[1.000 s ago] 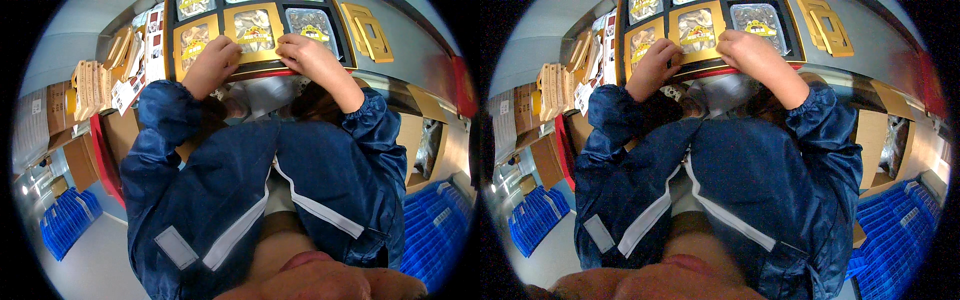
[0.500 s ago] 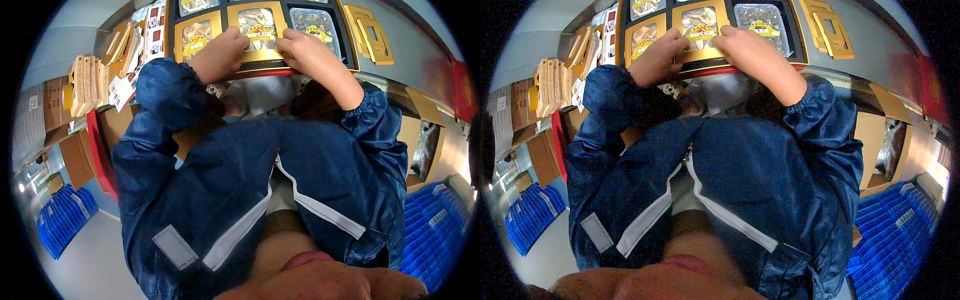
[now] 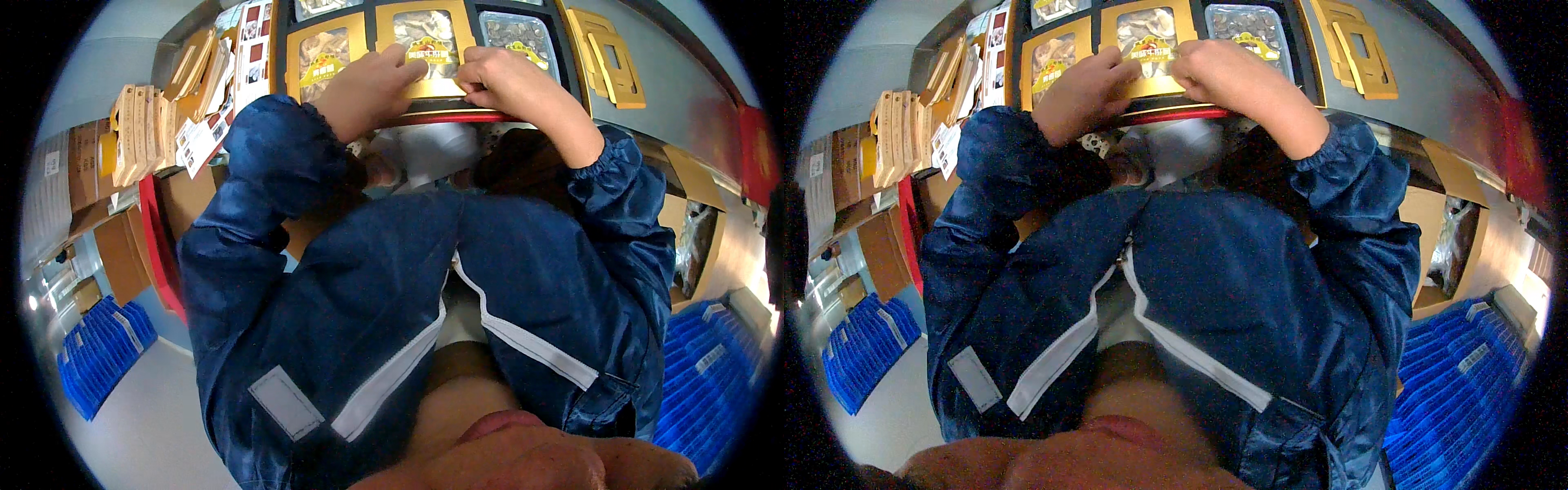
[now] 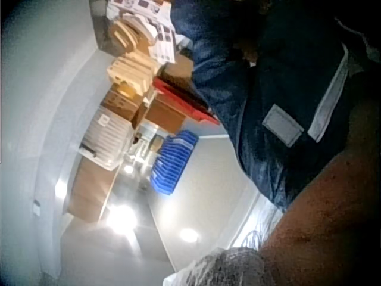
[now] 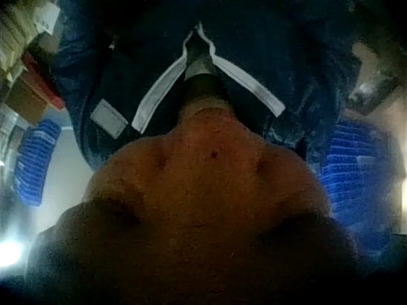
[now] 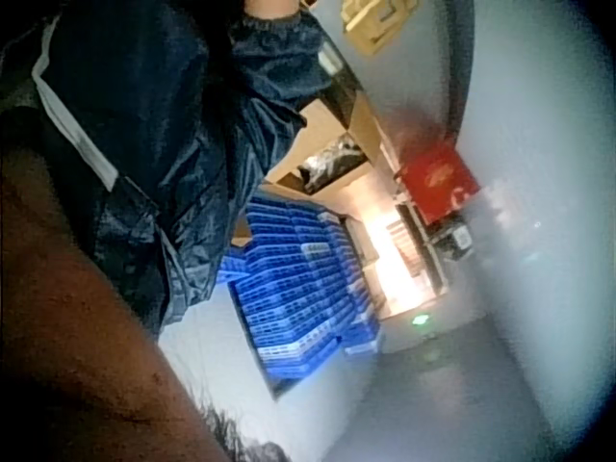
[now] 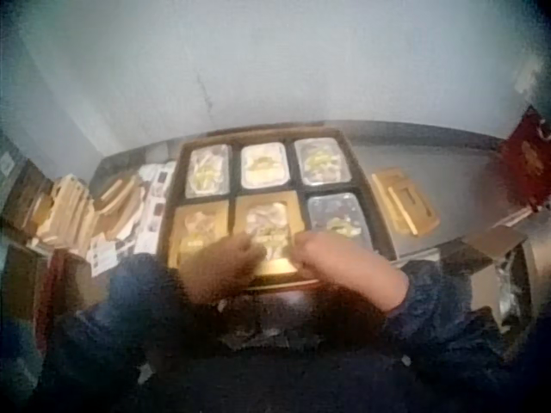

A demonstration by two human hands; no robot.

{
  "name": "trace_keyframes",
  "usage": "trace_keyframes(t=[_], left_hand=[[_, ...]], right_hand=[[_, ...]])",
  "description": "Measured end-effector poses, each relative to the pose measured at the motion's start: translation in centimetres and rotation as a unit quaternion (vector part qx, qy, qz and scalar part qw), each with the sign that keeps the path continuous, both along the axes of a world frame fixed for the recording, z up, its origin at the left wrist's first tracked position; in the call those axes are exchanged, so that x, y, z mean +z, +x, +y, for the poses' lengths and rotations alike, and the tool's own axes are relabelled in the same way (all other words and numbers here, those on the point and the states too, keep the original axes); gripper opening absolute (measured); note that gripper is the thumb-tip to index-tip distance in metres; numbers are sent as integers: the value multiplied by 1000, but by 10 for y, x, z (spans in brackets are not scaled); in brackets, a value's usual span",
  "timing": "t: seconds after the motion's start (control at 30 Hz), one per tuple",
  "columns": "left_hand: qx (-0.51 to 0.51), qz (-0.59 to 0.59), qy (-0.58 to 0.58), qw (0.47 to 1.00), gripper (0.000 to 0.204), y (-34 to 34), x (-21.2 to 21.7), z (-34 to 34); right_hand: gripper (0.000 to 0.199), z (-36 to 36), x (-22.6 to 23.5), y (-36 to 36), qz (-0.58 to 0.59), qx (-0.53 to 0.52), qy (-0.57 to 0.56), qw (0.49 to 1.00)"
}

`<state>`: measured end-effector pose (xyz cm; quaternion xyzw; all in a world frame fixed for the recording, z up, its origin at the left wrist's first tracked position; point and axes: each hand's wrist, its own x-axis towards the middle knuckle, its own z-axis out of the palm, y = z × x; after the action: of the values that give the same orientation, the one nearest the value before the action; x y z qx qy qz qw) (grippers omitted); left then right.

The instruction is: The person assembles a multi-compartment gift box by placing gold cardboard window frames over each compartment containing packaged food items. The person handles each frame individually, aligns it over the compartment, and presses it into place.

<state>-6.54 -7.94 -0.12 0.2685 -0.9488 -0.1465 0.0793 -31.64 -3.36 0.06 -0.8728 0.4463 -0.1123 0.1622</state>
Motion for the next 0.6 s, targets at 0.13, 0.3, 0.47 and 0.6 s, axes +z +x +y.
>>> trace_keyframes(t=[0.13,0.3,0.47,0.6], left_hand=[[-44,-46,16,998,31,1,2,-9],[-22,71,107,991,24,19,-5,-13],[118,115,141,976,26,18,-13,5],[75,95,104,987,32,24,-19,-6]], right_hand=[[10,4,-4,4,16,-21,-20,999],[9,1,3,6,22,-24,3,999],[10,1,1,2,38,-41,27,998],[11,-1,-3,1,26,-27,20,999]])
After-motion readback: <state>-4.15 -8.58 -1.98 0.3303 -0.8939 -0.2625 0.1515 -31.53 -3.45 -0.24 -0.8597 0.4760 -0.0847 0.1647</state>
